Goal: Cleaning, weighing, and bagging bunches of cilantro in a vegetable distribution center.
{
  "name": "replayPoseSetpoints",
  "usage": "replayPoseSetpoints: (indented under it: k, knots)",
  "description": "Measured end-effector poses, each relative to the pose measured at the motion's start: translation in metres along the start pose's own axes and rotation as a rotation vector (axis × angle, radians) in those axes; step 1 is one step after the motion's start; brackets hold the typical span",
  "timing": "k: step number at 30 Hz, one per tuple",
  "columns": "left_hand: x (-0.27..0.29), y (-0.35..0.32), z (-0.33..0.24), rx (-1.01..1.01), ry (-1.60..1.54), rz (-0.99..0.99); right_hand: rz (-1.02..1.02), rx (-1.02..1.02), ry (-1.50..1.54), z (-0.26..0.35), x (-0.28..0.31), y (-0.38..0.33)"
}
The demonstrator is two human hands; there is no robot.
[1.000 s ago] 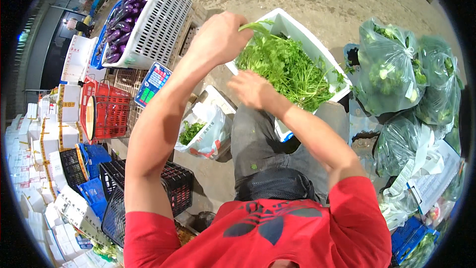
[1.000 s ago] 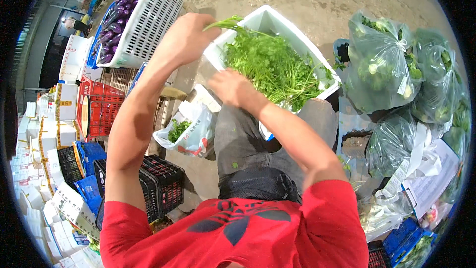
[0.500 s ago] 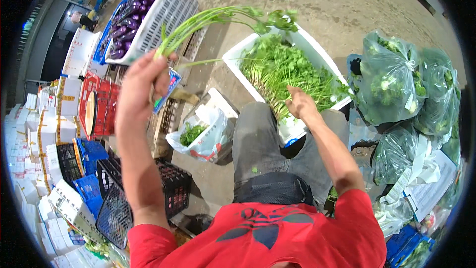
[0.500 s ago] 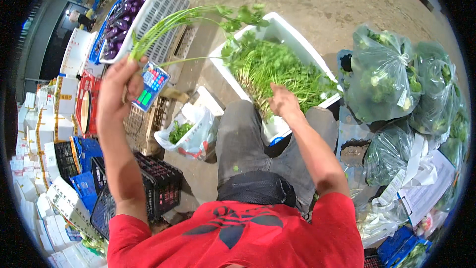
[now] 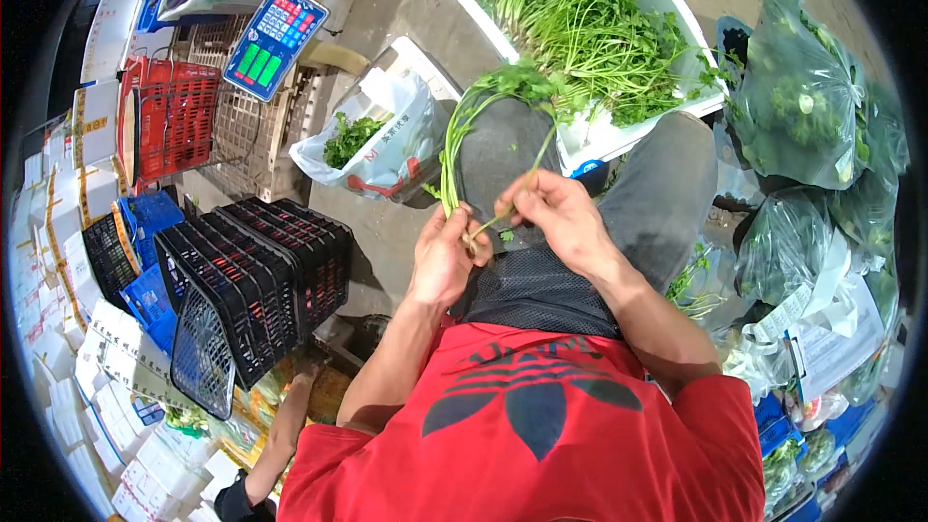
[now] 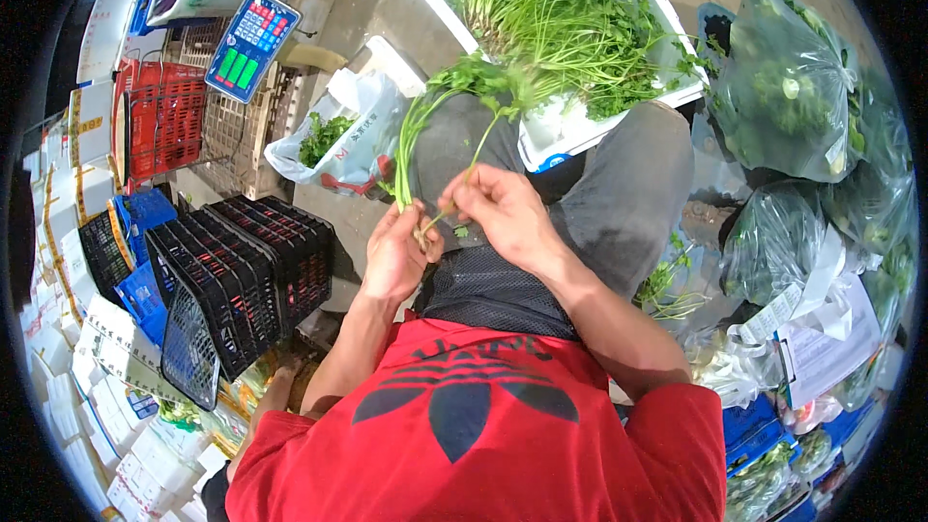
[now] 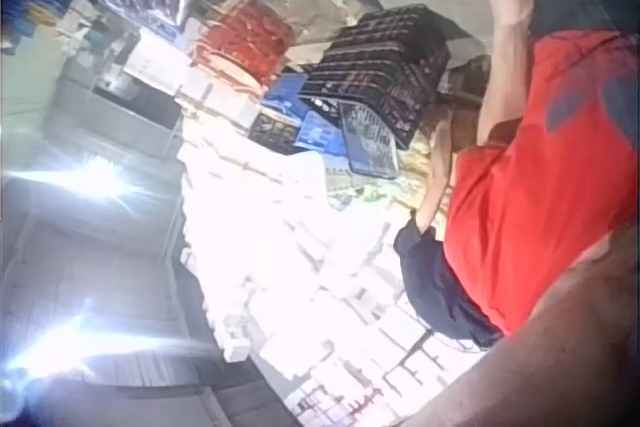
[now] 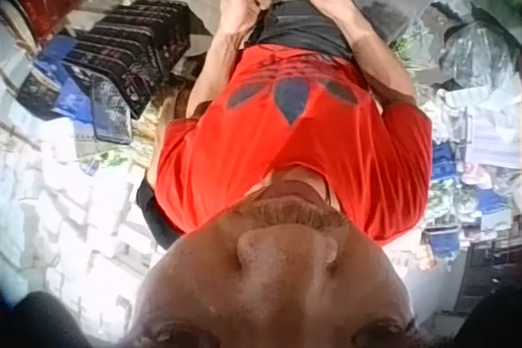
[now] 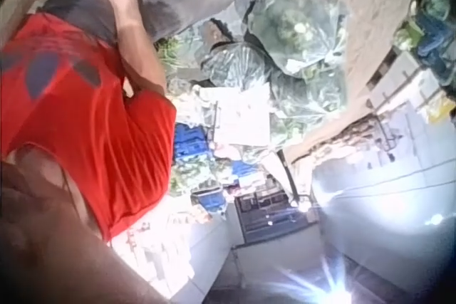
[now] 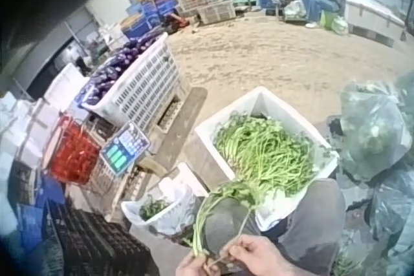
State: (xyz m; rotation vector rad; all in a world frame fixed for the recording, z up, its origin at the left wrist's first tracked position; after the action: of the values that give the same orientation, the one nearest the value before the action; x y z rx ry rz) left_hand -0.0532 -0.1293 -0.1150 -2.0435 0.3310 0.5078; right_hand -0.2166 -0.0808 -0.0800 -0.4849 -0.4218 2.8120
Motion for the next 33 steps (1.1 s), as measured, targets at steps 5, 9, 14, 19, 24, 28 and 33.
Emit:
replayPoseSetpoints:
  k: [5, 9, 14, 19, 24, 28, 33]
  knots:
    - [0.015, -0.006, -0.011, -0.029, 0.254, -0.013, -0.116, 0.082, -0.111, 0.053, 0.046, -0.081]
    - [0.008, -0.025, -0.022, -0.232, 0.435, 0.066, -0.668, -0.013, -0.124, 0.043, 0.182, -0.193]
    - [0.0, -0.037, -0.034, -0.406, 0.542, 0.18, -0.737, -0.61, -1.281, 0.001, 0.258, -0.277]
    - [-0.008, -0.049, -0.028, -0.335, 0.628, 0.181, -0.659, -0.195, -0.694, 0.03, 0.15, -0.157]
    - [0.024, -0.051, -0.004, -0.064, 0.782, 0.053, -0.162, -0.426, -0.235, -0.038, 0.035, -0.06]
    - [0.018, -0.056, -0.009, -0.125, 0.75, 0.069, -0.226, -0.386, -0.25, -0.041, 0.053, -0.04]
    - [0.018, -0.057, -0.008, -0.13, 0.754, 0.108, -0.175, -0.456, -0.077, -0.042, 0.046, -0.02]
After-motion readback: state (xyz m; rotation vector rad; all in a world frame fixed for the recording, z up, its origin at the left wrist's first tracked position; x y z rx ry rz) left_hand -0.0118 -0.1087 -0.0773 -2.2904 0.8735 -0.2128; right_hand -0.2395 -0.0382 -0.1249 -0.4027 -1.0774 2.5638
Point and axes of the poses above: each hand's wrist, its own y-axis towards the middle knuckle, its own x-axis out of the back of the hand, z = x × y, the point moved 10 cm from there along y, towards the middle knuckle, and after that the axes turned 13 degrees about -y, right-handed, at the moved point
